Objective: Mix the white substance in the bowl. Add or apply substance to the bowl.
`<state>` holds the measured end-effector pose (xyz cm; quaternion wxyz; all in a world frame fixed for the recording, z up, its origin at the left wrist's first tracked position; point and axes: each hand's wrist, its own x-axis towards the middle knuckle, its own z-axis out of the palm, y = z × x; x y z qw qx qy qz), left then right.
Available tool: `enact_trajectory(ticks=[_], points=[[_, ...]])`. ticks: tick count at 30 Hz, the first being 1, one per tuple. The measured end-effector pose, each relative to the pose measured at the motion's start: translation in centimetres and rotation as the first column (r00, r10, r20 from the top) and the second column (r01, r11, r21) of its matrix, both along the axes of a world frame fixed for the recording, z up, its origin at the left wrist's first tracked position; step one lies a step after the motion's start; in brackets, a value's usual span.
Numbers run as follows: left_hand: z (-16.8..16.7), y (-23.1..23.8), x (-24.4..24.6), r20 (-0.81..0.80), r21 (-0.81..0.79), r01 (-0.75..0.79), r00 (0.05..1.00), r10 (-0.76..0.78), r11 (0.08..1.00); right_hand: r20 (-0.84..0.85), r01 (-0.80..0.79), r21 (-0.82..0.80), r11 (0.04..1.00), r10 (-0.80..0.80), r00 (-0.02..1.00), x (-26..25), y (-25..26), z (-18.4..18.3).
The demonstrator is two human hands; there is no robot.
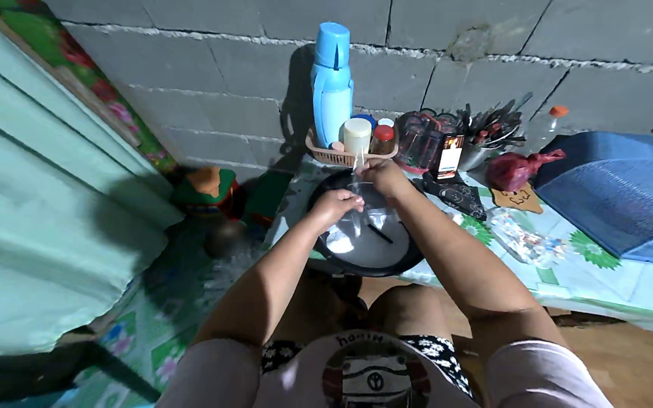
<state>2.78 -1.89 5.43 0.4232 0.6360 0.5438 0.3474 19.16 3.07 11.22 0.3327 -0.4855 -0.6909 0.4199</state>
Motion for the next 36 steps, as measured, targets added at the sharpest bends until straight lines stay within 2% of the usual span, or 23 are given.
enact_trajectory(ticks=[3,12,24,26,29,31,33,35,36], points=[[-0.5,0.6,-0.5,-0.132,0.072,0.07,0.989,-0.06,0.995,0.079,-0.022,0.108,0.994,0.013,0.997,-0.1,-0.6,1.0],[-1.8,1.9,-1.2,-0.451,0.116,0.181,0.886,-0.11,0.977,0.066,0.031,0.135,0.99,-0.041,0.997,-0.3,-1.7,1.9],[-2.1,2.8,-0.5,-0.584,0.112,0.168,0.809,-0.071,0.979,0.097,-0.045,0.338,0.94,0.012,0.995,0.7,-1.3,1.4],[-1.9,3.2,-0.2,-0.604,0.124,0.152,0.795,-0.047,0.98,0.057,-0.002,0.339,0.941,-0.019,0.998,1.2,-1.4,1.3],[-1.4,4.0,-0.2,-0.65,0.198,0.157,0.76,0.01,0.967,-0.133,0.16,0.259,0.952,-0.129,0.983,2.7,-1.1,0.2],[-0.6,4.0,-0.3,-0.593,0.393,0.094,0.786,0.175,0.915,-0.294,0.315,0.159,0.936,-0.26,0.92,3.9,-0.2,-1.6],[0.2,3.7,-0.4,-0.386,0.66,-0.055,0.831,0.401,0.749,-0.32,0.398,0.031,0.917,-0.368,0.873,4.5,0.9,-4.0],[0.5,4.0,0.0,-0.165,0.827,-0.172,0.837,0.522,0.536,-0.23,0.341,-0.168,0.925,-0.374,0.899,3.8,1.0,-6.0],[0.3,4.5,0.6,-0.077,0.864,-0.209,0.843,0.533,0.457,-0.187,0.27,-0.282,0.921,-0.329,0.926,2.9,1.0,-6.9]])
